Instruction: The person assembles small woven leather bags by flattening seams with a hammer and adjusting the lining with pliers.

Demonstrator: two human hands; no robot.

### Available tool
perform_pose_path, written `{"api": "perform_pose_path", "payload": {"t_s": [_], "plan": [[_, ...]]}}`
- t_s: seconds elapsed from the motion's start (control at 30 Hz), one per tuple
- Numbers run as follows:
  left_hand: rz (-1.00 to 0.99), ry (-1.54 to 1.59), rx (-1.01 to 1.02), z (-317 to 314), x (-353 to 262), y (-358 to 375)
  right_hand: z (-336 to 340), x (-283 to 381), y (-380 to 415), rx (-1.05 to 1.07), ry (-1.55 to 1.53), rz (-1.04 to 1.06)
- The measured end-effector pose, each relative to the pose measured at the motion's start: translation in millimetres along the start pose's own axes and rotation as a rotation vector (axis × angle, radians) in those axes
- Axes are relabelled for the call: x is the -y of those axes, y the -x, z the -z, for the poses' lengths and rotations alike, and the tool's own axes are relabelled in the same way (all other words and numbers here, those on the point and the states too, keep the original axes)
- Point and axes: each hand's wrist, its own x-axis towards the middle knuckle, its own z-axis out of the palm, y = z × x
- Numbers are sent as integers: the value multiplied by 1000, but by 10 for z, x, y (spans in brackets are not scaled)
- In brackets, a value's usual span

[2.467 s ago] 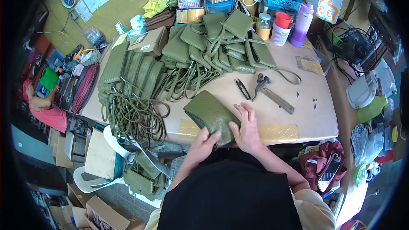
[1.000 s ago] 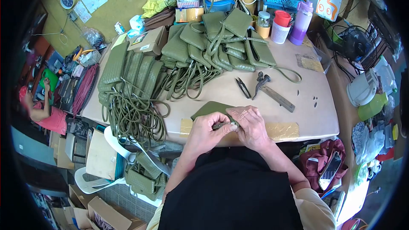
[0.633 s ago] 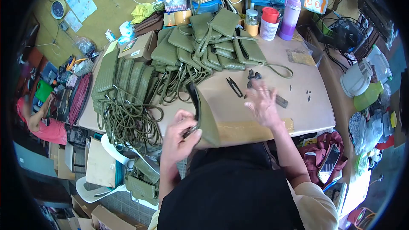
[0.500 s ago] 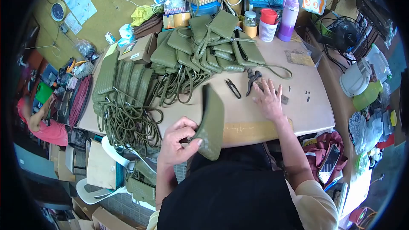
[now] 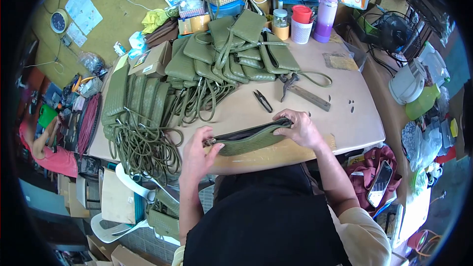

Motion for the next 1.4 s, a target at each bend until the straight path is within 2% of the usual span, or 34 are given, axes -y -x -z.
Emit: {"api": "perform_pose_path", "payload": {"t_s": [0.07,0.13,0.2,0.23,0.3,0.33,0.4,0.43,0.47,0.53,0.57,0.6,0.67,0.8,0.87,0.9,0.97,1.0,1.07,1.1,1.13,1.2,1.23,1.27,1.3,1.33,1.37,1.4], "plan": [[250,-178,118,124,11,9,-28,-19,45,-58,6,-74],[243,-233,126,98,59,14,-52,-14,68,-73,23,-65],[188,-65,-91,28,42,46,-68,-27,74,-36,172,-103],[191,-69,-87,-1,22,84,-82,-72,90,-34,168,-106],[-94,-185,-262,-64,-6,157,-39,-213,114,-370,347,474],[-87,-187,-263,-70,13,206,35,-132,166,-362,345,473],[-349,-257,-59,-78,106,313,212,68,350,-104,728,422],[-325,-206,140,-64,206,384,245,-91,484,165,855,326],[-325,-204,142,-85,267,445,228,-214,550,166,855,324],[239,170,127,-123,267,468,213,-276,579,20,324,187],[451,157,98,-132,254,412,173,-270,554,-125,55,-89],[457,158,100,-195,304,310,114,-310,445,-121,55,-94],[368,-160,254,-385,514,99,-35,-540,154,-280,490,-291],[390,-208,197,-752,676,-24,-212,-620,-88,-257,549,-273],[438,460,15,-819,875,109,-187,-531,-24,-319,-33,-305],[447,455,7,-770,789,118,-244,-628,14,-388,-290,-214],[639,896,64,-659,434,154,-295,-527,136,-435,-379,-161],[652,889,40,-654,365,196,-321,-477,192,-496,-465,-108],[504,859,-78,-644,247,261,-341,-505,298,-528,-541,-105],[490,829,-92,-617,144,269,-335,-455,336,-552,-539,-90],[495,821,-104,-604,144,295,-325,-482,392,-558,-440,-156],[415,711,-141,-599,156,312,-387,-465,459,-530,-429,-218],[375,521,-165,-600,187,282,-367,-445,456,-532,-426,-218],[372,526,-160,-581,217,226,-332,-414,454,-374,-277,-264],[330,254,-127,-561,250,164,-289,-395,455,-215,-126,-311],[281,-16,-92,-552,276,119,-230,-400,437,-224,-121,-316],[141,-295,-134,-571,316,102,-147,-418,392,-183,72,-194],[134,-289,-128,-556,241,103,-58,-435,332,-140,261,-72]]}}
